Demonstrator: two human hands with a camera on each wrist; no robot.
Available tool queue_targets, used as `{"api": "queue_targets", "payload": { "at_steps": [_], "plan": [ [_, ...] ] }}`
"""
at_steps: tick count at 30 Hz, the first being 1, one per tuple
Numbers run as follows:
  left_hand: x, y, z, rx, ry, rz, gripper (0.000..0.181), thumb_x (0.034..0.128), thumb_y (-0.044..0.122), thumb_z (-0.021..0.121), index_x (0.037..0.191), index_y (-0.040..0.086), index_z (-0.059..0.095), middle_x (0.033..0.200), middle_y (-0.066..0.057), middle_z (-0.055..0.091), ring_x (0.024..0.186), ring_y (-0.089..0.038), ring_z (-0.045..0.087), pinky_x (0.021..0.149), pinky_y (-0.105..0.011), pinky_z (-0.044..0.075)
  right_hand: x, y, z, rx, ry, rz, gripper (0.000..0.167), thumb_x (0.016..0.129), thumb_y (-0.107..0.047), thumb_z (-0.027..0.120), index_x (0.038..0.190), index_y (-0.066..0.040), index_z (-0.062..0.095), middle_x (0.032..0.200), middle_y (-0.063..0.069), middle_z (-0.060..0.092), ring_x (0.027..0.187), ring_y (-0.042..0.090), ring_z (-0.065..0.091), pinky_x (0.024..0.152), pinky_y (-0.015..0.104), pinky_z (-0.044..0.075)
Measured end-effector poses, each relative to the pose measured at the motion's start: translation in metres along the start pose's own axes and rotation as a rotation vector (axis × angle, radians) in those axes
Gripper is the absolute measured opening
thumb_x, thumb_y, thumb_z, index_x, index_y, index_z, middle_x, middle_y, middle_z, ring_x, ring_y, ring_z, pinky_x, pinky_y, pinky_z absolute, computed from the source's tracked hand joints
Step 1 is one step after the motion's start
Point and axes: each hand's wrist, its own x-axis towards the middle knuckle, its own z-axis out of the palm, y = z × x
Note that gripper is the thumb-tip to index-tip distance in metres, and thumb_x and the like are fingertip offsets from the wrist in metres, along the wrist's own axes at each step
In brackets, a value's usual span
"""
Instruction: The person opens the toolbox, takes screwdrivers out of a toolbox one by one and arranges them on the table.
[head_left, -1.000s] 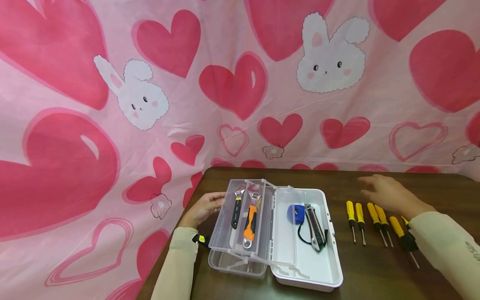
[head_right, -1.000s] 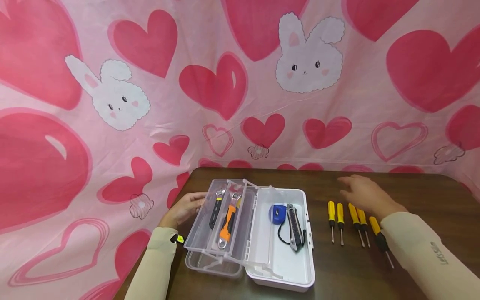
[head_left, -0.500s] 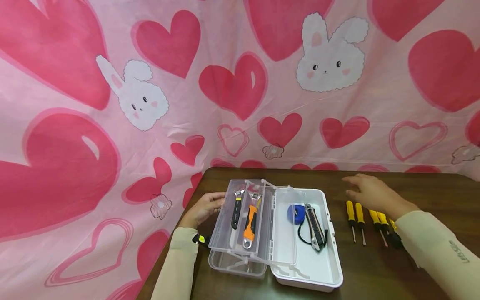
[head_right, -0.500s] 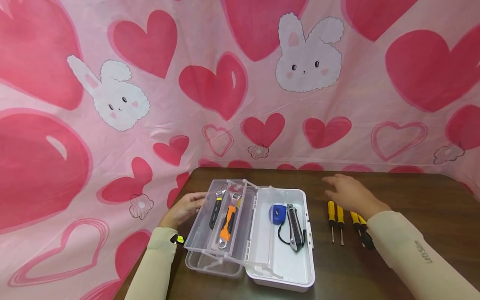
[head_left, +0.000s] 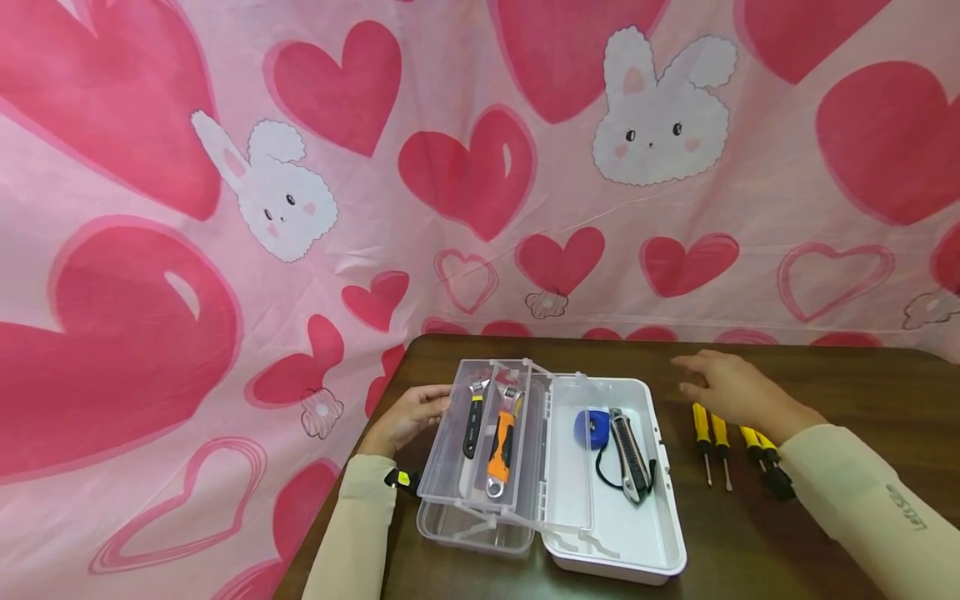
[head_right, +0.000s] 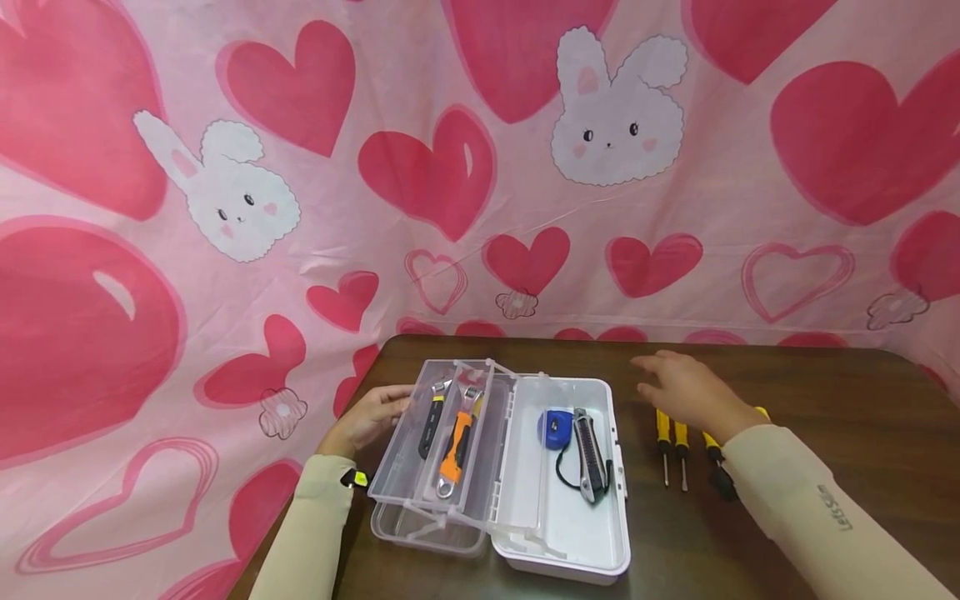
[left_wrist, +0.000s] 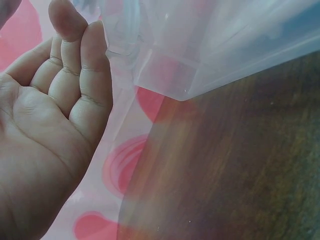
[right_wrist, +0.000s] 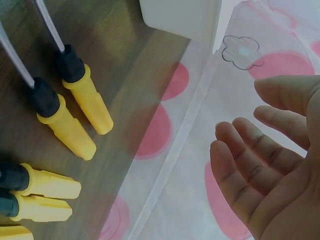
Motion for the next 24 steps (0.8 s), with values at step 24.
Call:
{"api": "queue_targets", "payload": {
  "at_steps": [24],
  "plan": [
    [0.001, -0.001, 0.000, -0.034, -0.022, 0.022, 0.044, 0.0985, 0.007, 0.055, 0.134, -0.017, 0.045, 0.109, -0.004, 0.069, 0.093, -0.017, 0.066, 0.082, -0.033, 0.053, 0.006, -0.027, 0.001, 0.015, 0.027, -0.033, 0.052, 0.089, -0.026, 0.070, 0.134, -0.003, 0.056, 0.117, 0.020, 0.060, 0.091, 0.029, 0.062, 0.074, 0.048, 0.055]
  ]
}}
